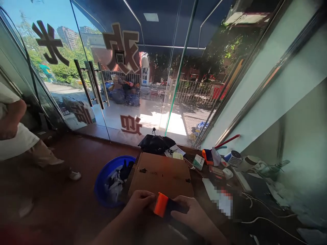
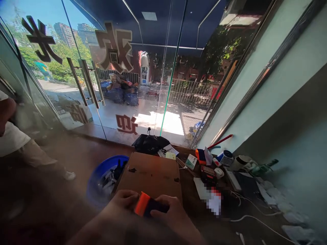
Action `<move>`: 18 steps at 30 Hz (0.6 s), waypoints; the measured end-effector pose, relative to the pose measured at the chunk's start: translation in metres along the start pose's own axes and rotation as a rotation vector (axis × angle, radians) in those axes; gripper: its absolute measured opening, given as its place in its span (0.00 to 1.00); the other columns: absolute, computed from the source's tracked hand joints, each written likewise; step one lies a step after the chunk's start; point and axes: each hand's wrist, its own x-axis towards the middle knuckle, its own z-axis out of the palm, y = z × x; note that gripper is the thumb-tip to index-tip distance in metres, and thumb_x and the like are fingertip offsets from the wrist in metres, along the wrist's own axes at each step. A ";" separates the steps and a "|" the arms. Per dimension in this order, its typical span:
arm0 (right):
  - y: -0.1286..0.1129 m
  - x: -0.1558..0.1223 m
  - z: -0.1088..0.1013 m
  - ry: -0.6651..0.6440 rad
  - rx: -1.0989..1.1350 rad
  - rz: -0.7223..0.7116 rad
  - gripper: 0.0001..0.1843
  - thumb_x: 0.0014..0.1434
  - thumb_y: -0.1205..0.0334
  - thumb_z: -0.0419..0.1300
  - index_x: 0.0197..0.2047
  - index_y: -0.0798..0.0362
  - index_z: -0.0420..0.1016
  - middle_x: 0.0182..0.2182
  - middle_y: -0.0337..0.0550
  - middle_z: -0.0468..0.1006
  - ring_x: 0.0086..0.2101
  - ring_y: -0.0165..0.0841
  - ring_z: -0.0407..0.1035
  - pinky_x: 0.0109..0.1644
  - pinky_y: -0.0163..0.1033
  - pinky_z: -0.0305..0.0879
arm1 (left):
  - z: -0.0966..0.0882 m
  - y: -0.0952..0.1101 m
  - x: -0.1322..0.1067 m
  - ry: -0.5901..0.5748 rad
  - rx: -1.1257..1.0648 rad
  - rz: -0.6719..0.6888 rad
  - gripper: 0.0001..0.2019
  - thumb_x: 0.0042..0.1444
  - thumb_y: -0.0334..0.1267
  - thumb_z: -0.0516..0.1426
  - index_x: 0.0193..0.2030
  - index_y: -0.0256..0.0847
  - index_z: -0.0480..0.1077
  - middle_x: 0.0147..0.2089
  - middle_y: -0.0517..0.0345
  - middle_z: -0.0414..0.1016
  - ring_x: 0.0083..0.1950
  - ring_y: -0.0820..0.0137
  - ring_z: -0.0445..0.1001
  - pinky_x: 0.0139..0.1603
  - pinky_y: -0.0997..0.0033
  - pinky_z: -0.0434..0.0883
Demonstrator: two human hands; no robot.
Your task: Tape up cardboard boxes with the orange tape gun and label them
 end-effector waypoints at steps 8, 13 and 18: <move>-0.055 0.106 -0.048 -0.094 -0.246 0.026 0.20 0.46 0.47 0.66 0.36 0.54 0.81 0.31 0.44 0.82 0.32 0.37 0.73 0.32 0.36 0.65 | -0.171 0.004 0.083 0.554 -0.153 0.056 0.32 0.18 0.58 0.70 0.29 0.35 0.74 0.22 0.64 0.69 0.22 0.77 0.64 0.24 0.78 0.62; -0.062 0.152 -0.052 -0.135 -0.354 0.048 0.21 0.45 0.44 0.66 0.36 0.52 0.81 0.32 0.43 0.82 0.33 0.36 0.73 0.32 0.35 0.63 | -0.162 -0.047 0.125 0.489 -0.075 -0.024 0.33 0.27 0.66 0.63 0.31 0.38 0.71 0.24 0.62 0.69 0.24 0.72 0.67 0.25 0.72 0.65; -0.034 0.160 -0.057 -0.180 -0.352 0.135 0.20 0.44 0.47 0.67 0.34 0.55 0.81 0.30 0.44 0.81 0.31 0.36 0.71 0.31 0.36 0.61 | -0.120 -0.106 0.160 0.441 0.100 -0.029 0.35 0.30 0.73 0.53 0.30 0.40 0.67 0.35 0.47 0.75 0.45 0.52 0.73 0.49 0.56 0.70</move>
